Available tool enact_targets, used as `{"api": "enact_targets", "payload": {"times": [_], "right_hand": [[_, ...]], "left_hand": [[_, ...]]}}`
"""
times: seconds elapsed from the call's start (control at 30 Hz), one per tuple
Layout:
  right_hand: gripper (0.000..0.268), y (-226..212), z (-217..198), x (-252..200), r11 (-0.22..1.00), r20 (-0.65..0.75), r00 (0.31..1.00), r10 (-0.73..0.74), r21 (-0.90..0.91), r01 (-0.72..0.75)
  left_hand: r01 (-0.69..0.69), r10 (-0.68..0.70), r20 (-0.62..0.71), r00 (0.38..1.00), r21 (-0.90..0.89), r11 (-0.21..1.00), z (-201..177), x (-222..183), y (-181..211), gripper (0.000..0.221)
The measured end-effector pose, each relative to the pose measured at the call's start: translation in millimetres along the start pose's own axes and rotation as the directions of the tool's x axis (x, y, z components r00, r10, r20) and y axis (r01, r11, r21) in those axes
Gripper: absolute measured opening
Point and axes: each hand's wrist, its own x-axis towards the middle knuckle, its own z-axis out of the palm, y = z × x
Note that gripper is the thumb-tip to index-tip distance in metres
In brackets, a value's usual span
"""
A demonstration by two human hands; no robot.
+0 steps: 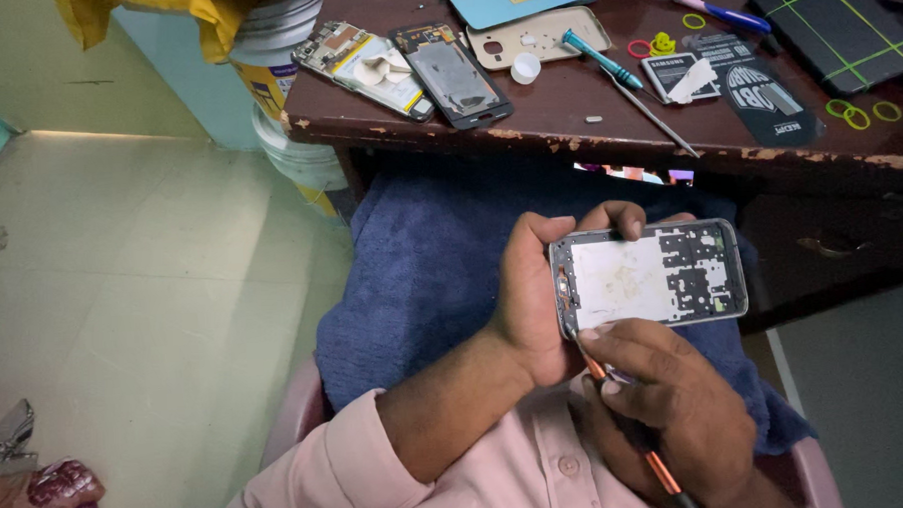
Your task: The person uses a screwdriver to pry and separate the screen assembly from the smartphone's frame. They work along the edges of the device, carefully lifting the display to disconnect internal components.
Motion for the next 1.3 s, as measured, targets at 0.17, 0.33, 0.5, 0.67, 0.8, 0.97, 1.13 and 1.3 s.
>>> {"api": "enact_targets", "payload": {"times": [0.17,0.33,0.5,0.67,0.8,0.97,1.13,1.3], "right_hand": [[0.034,-7,0,3,0.998,-0.07,0.996,0.055,-0.028,-0.057],[0.024,-10,0,3,0.987,-0.211,0.972,0.099,-0.107,-0.124],[0.011,-6,5,6,0.966,-0.412,0.874,0.257,0.106,-0.234],[0.027,18,-18,16,0.883,-0.386,0.794,0.47,0.202,-0.424],[0.023,38,-29,19,0.504,-0.02,0.672,0.74,0.679,-0.534],[0.017,60,-36,3,0.561,0.045,0.67,0.741,0.506,-0.655],[0.018,74,-14,-7,0.494,0.228,0.639,0.735,0.466,-0.734],[0.03,78,-7,-8,0.558,0.245,0.62,0.745,0.279,-0.781]], "left_hand": [[-0.01,0.013,-0.032,0.999,0.088,0.996,4,0,1,0.045],[-0.099,0.108,-0.028,0.994,0.223,0.97,15,2,5,0.047],[-0.17,0.189,-0.01,0.982,0.396,0.903,31,1,16,0.091],[-0.07,0.049,0.102,0.994,0.212,0.975,27,2,20,0.092],[0.065,-0.07,-0.005,0.998,0.444,0.894,5,6,13,0.066],[-0.046,0.092,0.006,0.996,0.899,0.435,-3,9,2,0.039],[0.119,0.223,-0.315,0.923,0.783,0.611,-7,15,6,0.03],[0.089,0.313,-0.378,0.871,0.748,0.657,-22,18,11,0.029]]}}
